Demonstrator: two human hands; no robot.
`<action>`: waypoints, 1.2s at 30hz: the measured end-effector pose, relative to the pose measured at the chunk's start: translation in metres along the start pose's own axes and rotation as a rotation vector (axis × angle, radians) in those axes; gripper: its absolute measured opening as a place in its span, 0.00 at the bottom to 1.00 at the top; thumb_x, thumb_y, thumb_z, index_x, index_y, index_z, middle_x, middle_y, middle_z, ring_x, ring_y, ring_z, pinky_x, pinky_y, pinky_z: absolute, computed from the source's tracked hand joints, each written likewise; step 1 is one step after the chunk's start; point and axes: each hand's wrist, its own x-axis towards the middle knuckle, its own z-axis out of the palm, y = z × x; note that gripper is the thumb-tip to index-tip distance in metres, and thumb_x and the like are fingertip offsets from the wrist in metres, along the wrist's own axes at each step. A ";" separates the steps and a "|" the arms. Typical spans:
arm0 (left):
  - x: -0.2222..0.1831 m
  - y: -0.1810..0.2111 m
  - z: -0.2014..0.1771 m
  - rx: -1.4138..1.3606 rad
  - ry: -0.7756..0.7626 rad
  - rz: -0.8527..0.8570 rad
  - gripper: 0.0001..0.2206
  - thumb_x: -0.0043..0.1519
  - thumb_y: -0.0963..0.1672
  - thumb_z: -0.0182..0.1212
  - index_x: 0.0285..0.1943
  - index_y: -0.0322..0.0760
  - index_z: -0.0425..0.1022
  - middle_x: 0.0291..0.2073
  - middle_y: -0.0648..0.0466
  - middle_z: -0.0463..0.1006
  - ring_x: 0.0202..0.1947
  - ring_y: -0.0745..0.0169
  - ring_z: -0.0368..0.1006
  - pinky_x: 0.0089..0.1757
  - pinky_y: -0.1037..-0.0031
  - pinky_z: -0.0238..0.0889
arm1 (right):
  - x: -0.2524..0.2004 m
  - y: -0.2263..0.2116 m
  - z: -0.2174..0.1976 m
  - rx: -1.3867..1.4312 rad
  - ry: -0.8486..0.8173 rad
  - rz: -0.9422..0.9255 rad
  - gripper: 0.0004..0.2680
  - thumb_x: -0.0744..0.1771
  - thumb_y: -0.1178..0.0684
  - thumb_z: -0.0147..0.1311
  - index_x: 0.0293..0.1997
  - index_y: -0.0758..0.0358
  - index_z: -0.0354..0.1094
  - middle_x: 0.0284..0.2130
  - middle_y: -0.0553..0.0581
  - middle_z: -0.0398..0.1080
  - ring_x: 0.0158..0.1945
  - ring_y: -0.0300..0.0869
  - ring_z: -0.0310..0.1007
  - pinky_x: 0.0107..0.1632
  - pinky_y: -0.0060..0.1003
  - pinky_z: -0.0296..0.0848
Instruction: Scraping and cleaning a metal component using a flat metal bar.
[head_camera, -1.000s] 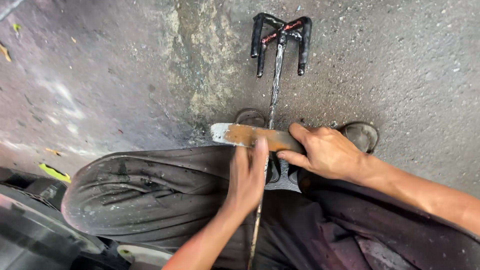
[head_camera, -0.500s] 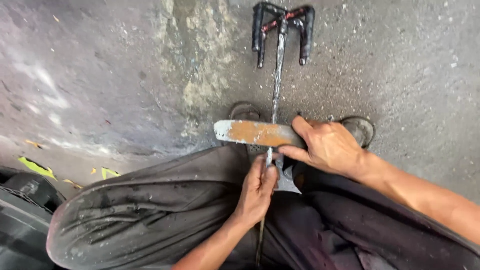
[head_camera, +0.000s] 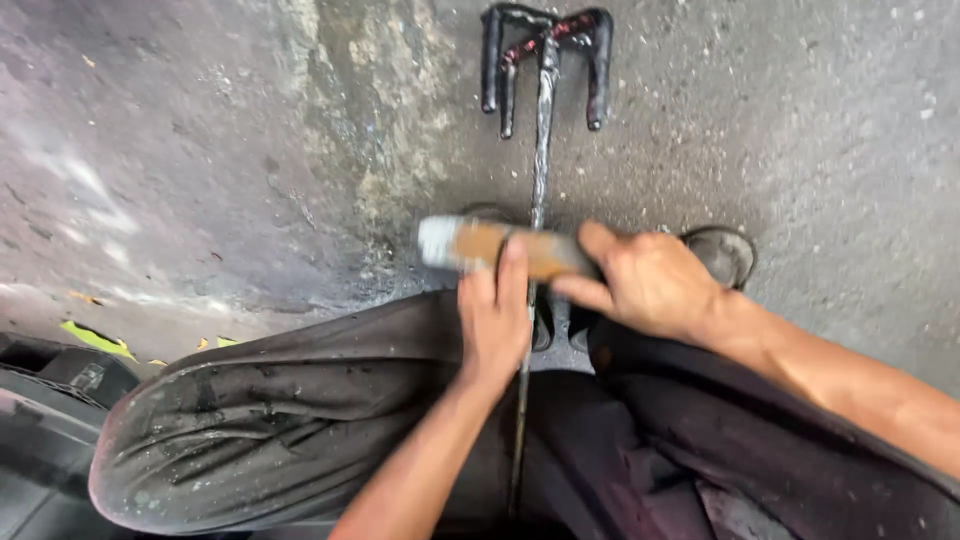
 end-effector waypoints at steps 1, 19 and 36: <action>0.025 0.005 0.003 0.002 0.011 0.002 0.22 0.83 0.47 0.37 0.53 0.26 0.76 0.37 0.41 0.78 0.34 0.48 0.73 0.40 0.65 0.62 | 0.011 0.008 -0.005 -0.007 0.005 -0.006 0.20 0.65 0.34 0.53 0.41 0.66 0.63 0.23 0.73 0.73 0.27 0.67 0.75 0.31 0.59 0.73; 0.031 0.013 -0.019 -0.588 -0.381 -0.848 0.16 0.70 0.47 0.48 0.47 0.30 0.79 0.39 0.39 0.84 0.43 0.40 0.82 0.48 0.54 0.70 | -0.002 0.012 0.007 0.110 -0.010 -0.068 0.19 0.68 0.36 0.52 0.44 0.68 0.65 0.25 0.75 0.72 0.33 0.69 0.75 0.35 0.60 0.73; 0.045 -0.027 0.024 -0.047 -0.096 -0.042 0.22 0.78 0.50 0.42 0.52 0.28 0.79 0.41 0.37 0.80 0.42 0.40 0.74 0.44 0.58 0.66 | 0.025 0.022 -0.009 -0.087 -0.038 -0.131 0.13 0.68 0.36 0.49 0.48 0.48 0.73 0.37 0.69 0.74 0.34 0.67 0.76 0.36 0.60 0.73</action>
